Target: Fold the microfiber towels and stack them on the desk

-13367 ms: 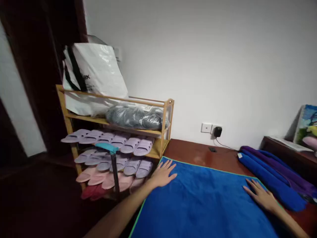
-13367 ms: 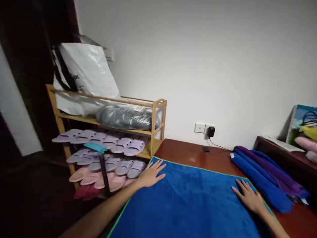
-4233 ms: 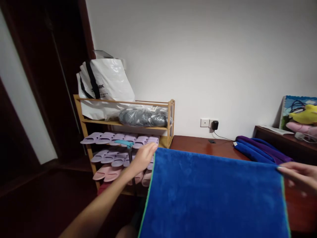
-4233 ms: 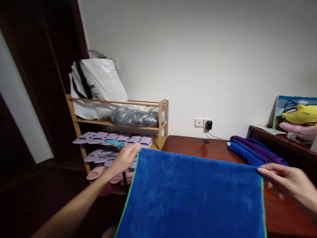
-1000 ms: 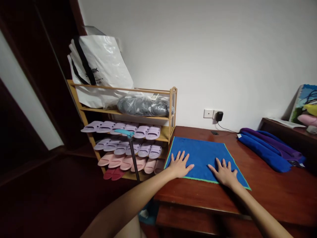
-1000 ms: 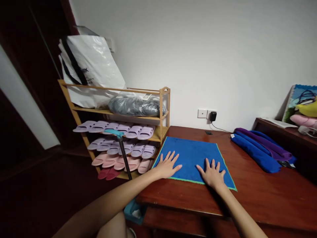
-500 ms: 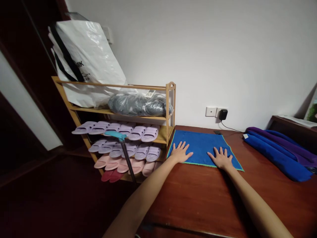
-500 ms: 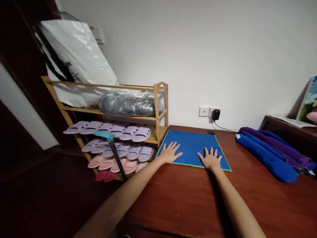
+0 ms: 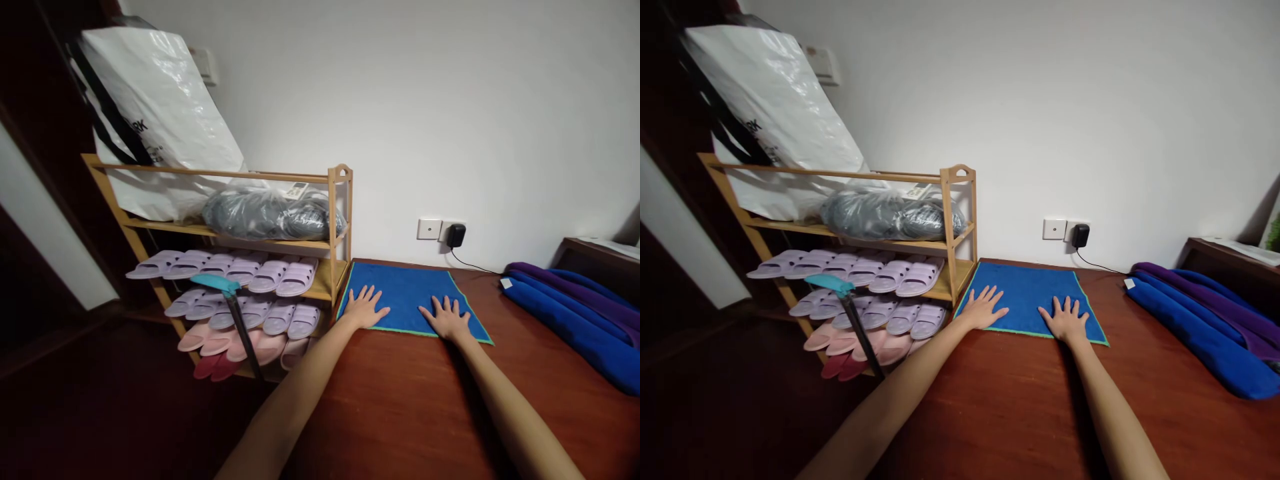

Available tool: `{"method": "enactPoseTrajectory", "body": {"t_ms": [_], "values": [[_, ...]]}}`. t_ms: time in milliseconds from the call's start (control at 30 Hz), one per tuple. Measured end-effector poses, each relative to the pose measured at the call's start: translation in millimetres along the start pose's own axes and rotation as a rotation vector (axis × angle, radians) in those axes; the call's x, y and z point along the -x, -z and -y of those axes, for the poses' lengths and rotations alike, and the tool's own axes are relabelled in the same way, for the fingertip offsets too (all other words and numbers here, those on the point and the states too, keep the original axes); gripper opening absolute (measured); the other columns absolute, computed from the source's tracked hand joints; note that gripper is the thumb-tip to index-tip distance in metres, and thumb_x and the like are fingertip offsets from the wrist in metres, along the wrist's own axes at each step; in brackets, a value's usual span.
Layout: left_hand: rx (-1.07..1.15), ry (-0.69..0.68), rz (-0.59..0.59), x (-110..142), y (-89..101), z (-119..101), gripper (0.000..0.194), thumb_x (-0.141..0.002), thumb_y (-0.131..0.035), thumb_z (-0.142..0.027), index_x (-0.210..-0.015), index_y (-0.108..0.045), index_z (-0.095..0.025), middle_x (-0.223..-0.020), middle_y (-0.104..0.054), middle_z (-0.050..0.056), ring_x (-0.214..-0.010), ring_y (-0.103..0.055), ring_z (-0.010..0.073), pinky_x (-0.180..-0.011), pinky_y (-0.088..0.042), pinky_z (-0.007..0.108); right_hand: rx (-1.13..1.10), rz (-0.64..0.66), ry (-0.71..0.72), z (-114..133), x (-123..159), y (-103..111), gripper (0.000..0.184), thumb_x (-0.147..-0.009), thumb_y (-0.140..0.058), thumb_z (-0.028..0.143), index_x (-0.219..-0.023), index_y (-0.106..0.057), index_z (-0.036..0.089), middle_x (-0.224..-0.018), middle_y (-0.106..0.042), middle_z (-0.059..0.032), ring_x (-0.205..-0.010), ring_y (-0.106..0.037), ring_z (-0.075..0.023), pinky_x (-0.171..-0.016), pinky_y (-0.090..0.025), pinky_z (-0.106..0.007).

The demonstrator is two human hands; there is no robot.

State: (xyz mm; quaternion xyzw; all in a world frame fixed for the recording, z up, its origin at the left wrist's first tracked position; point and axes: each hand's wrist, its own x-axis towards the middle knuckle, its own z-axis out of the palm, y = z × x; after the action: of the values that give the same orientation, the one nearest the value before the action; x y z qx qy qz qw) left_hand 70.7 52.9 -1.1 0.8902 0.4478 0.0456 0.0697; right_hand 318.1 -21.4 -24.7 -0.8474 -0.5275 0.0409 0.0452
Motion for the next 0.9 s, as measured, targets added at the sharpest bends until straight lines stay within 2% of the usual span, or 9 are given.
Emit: {"method": "enactPoseTrajectory", "body": {"t_ms": [200,333,433,500,600,667,800,900], "values": [[-0.01,0.005,-0.026,-14.8,1.1,7.4,0.077,-0.085,-0.017,-0.072,-0.146,-0.025,-0.025,-0.153,-0.016,0.006,-0.141,-0.009,0.0288,-0.108,-0.002,0.059,-0.007,-0.005,0.0,7.5,-15.3,-0.2,0.086,-0.077,-0.011,0.08,-0.146,-0.019,0.028,-0.153,-0.009,-0.0101,-0.138,-0.006,-0.0371,-0.103,-0.013,-0.062],[-0.012,0.005,-0.054,-18.5,2.4,8.7,0.077,-0.086,-0.019,-0.072,-0.146,-0.026,-0.026,-0.154,-0.016,0.005,-0.141,-0.008,0.0288,-0.108,-0.003,0.059,-0.006,-0.035,0.017,9.5,-21.0,1.8,0.088,-0.077,-0.011,0.08,-0.145,-0.023,0.027,-0.152,-0.012,-0.0121,-0.137,-0.008,-0.0392,-0.101,-0.013,-0.064],[-0.012,0.028,-0.108,-16.9,3.2,8.4,0.076,-0.088,-0.014,-0.069,-0.149,-0.012,-0.024,-0.155,-0.003,0.005,-0.141,0.003,0.0279,-0.108,0.0,0.06,0.004,-0.091,0.04,3.9,-25.5,4.0,0.086,-0.078,-0.012,0.079,-0.145,-0.025,0.025,-0.152,-0.009,-0.0119,-0.138,-0.002,-0.0371,-0.103,-0.006,-0.063],[-0.013,0.054,-0.129,-17.0,2.8,9.1,0.076,-0.088,-0.01,-0.068,-0.15,-0.007,-0.023,-0.155,0.004,0.005,-0.14,0.008,0.0285,-0.107,0.001,0.062,-0.004,-0.102,0.032,-3.1,-31.4,4.1,0.083,-0.08,-0.011,0.077,-0.146,-0.021,0.027,-0.153,-0.005,-0.0107,-0.139,0.0,-0.0347,-0.104,-0.007,-0.063],[-0.009,0.078,-0.079,-20.4,0.8,11.6,0.08,-0.085,-0.013,-0.073,-0.148,-0.019,-0.024,-0.155,-0.007,0.006,-0.14,0.001,0.032,-0.105,-0.001,0.066,-0.026,-0.049,0.006,-12.7,-43.3,0.7,0.081,-0.079,-0.012,0.078,-0.145,-0.021,0.032,-0.152,-0.012,-0.0092,-0.139,-0.008,-0.0339,-0.102,-0.016,-0.063],[-0.006,0.081,-0.049,-23.0,-0.3,13.2,0.082,-0.083,-0.015,-0.076,-0.147,-0.024,-0.026,-0.154,-0.013,0.006,-0.14,-0.004,0.0322,-0.105,-0.002,0.066,-0.029,-0.039,0.004,-14.3,-50.1,-3.4,0.083,-0.077,-0.013,0.08,-0.144,-0.022,0.033,-0.152,-0.014,-0.0084,-0.139,-0.009,-0.0334,-0.102,-0.017,-0.063],[-0.014,0.079,-0.045,-24.1,0.6,13.8,0.081,-0.083,-0.013,-0.075,-0.147,-0.022,-0.027,-0.154,-0.011,0.004,-0.141,-0.004,0.0302,-0.106,-0.001,0.064,-0.019,-0.099,0.009,-11.1,-56.1,-8.7,0.083,-0.077,-0.011,0.08,-0.144,-0.024,0.033,-0.152,-0.017,-0.008,-0.138,-0.012,-0.0331,-0.103,-0.017,-0.061],[-0.028,0.077,-0.045,-23.9,1.8,13.8,0.08,-0.084,-0.013,-0.075,-0.147,-0.023,-0.026,-0.154,-0.012,0.006,-0.141,-0.005,0.0308,-0.105,-0.003,0.065,0.0,-0.184,-0.011,-32.4,-55.3,-0.7,0.079,-0.08,-0.009,0.076,-0.144,-0.026,0.032,-0.151,-0.02,-0.0071,-0.138,-0.017,-0.0302,-0.104,-0.021,-0.057]]}}
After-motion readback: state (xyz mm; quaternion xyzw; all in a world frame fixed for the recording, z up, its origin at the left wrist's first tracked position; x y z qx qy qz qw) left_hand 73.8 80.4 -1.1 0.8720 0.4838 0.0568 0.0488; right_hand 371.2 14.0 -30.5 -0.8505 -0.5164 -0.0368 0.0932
